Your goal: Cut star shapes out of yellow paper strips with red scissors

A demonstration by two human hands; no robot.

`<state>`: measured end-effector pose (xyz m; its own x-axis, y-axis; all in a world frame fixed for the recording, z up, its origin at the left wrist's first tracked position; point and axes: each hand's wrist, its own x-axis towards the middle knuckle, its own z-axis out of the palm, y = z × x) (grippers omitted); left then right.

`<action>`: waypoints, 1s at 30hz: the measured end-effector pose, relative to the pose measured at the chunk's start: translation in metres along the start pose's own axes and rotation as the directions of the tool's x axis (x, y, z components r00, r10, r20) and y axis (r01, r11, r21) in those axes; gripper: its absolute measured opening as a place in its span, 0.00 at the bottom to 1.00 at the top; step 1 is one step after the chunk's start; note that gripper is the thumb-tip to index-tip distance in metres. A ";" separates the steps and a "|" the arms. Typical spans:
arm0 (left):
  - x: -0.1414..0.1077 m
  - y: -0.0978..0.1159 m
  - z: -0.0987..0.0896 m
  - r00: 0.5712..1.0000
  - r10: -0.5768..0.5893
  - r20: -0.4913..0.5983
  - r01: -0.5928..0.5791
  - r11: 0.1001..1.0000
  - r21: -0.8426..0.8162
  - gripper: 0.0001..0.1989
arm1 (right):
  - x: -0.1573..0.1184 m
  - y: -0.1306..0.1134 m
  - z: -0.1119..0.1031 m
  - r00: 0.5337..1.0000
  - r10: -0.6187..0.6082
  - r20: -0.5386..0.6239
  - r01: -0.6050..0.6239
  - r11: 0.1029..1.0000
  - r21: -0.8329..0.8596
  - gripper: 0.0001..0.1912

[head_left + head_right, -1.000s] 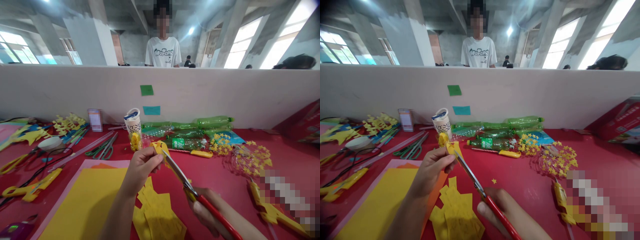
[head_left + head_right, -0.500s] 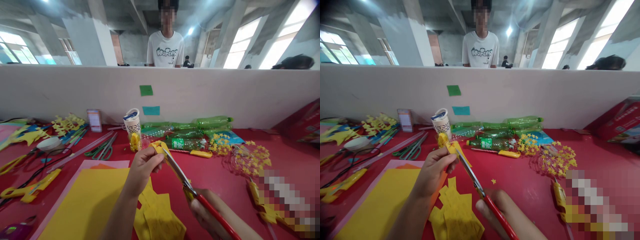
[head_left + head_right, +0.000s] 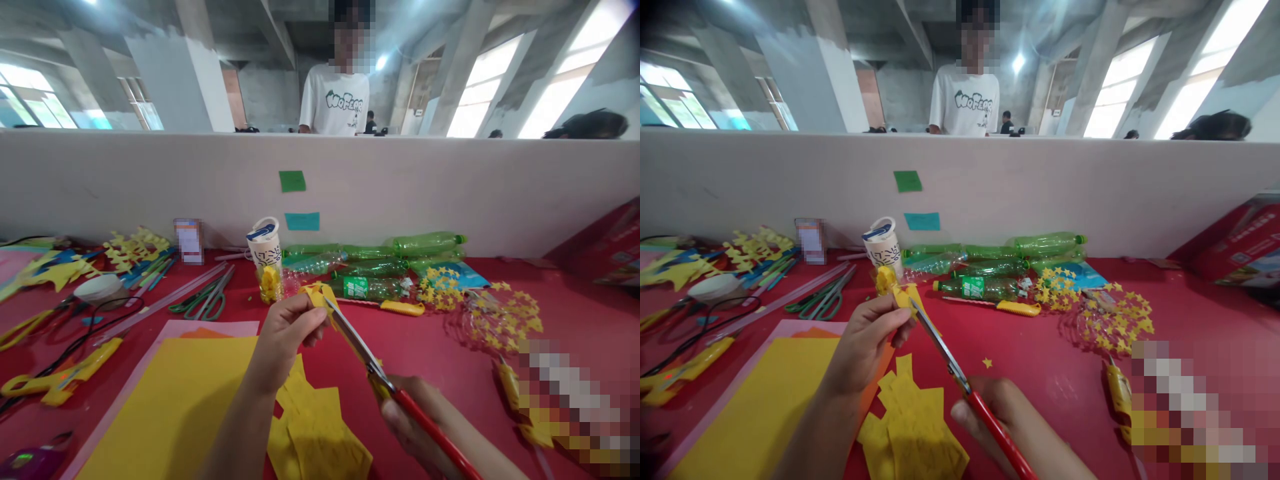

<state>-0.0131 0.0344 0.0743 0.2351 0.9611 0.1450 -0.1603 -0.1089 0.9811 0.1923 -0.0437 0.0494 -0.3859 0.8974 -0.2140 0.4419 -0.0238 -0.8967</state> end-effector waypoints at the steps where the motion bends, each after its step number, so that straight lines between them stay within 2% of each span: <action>1: 0.000 0.001 0.000 1.000 0.003 -0.006 -0.003 1.000 -0.003 0.11 | 0.000 0.000 0.001 1.000 -0.001 -0.010 0.002 1.000 0.010 0.26; 7: 0.000 0.006 0.000 0.999 0.033 -0.023 -0.034 0.999 -0.013 0.12 | -0.002 -0.002 0.000 1.000 -0.012 -0.015 0.013 0.999 0.050 0.28; 11: 0.000 0.007 -0.001 1.000 0.022 0.007 -0.022 1.000 -0.006 0.13 | -0.006 -0.006 -0.008 0.995 -0.043 0.089 0.041 0.999 0.025 0.27; 13: 0.000 0.007 -0.003 0.999 0.006 0.037 -0.006 1.000 -0.001 0.12 | -0.008 -0.010 -0.012 0.990 -0.055 0.128 0.055 0.998 0.004 0.26; 18: 0.002 0.005 -0.010 0.989 -0.064 0.133 0.063 0.998 0.017 0.11 | -0.008 -0.015 -0.019 0.988 -0.122 0.094 0.126 0.991 -0.040 0.28; 21: 0.003 0.005 -0.014 0.986 -0.087 0.145 0.086 0.996 0.012 0.10 | -0.006 -0.006 -0.019 0.988 -0.086 0.127 0.092 0.995 -0.045 0.27; 25: 0.002 0.005 -0.016 0.986 -0.090 0.140 0.091 0.996 0.003 0.11 | -0.004 0.008 -0.013 0.994 -0.040 0.101 0.039 0.999 0.016 0.26; 30: 0.001 0.007 -0.007 0.989 -0.104 0.106 0.102 0.995 0.020 0.11 | -0.003 0.004 -0.009 0.995 -0.045 0.093 0.041 0.998 0.047 0.26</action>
<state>-0.0204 0.0366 0.0810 0.3509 0.9348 0.0551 -0.1165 -0.0148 0.9931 0.2025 -0.0427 0.0504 -0.4795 0.8524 -0.2083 0.3870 -0.0076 -0.9220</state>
